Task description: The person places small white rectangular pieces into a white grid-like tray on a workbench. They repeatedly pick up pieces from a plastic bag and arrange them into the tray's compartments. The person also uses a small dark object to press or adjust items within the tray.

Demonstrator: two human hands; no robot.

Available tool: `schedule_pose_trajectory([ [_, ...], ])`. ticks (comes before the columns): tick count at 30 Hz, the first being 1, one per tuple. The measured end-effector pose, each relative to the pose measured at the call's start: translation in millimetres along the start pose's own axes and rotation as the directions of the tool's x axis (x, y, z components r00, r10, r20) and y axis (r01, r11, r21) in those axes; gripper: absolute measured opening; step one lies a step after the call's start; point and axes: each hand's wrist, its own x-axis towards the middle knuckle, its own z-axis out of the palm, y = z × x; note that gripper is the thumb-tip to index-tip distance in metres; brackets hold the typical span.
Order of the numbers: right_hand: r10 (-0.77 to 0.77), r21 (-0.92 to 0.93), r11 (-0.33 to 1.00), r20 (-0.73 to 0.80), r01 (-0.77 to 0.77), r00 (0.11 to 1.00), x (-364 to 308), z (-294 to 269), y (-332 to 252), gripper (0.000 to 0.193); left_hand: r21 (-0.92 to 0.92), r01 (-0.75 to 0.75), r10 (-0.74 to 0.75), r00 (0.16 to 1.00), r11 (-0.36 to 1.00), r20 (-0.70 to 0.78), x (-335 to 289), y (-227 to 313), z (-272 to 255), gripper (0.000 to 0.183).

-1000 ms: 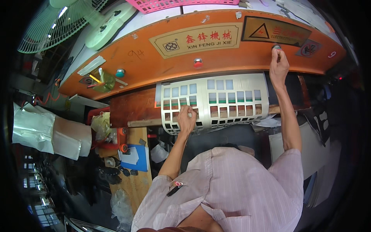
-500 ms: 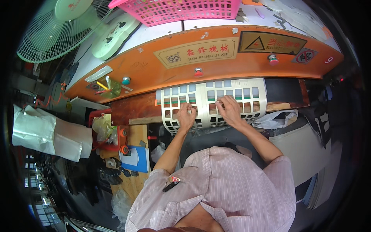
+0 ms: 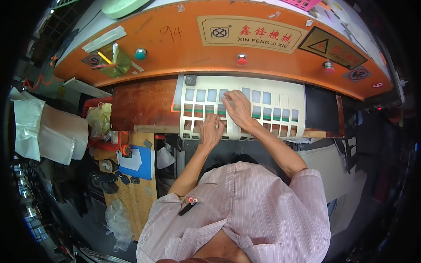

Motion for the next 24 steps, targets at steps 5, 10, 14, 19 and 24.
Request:
schedule_pose_trajectory([
  [5,-0.162,-0.066,0.984,0.086,0.168,0.983,31,64,-23,0.055,0.006,-0.052,0.051,0.997,0.999,0.050,-53,-8,-15,0.009],
  [10,-0.147,-0.019,0.987,0.313,0.161,0.938,31,108,-46,0.072,0.038,-0.052,0.050,0.997,0.998,0.050,-101,-12,-20,0.009],
  [14,-0.014,0.024,1.000,0.460,0.004,0.888,19,106,-49,0.067,0.088,-0.101,0.102,0.995,0.991,-0.009,-130,-15,-22,0.013],
  [19,0.362,0.428,0.673,0.522,-0.604,0.773,38,64,-34,0.065,0.091,-0.086,0.089,0.996,0.992,-0.031,-153,-14,-25,0.019],
  [24,-0.147,0.200,0.977,0.399,0.071,0.905,5,46,-37,0.067,0.112,-0.093,0.097,0.995,0.989,-0.036,-150,-17,-22,0.024],
])
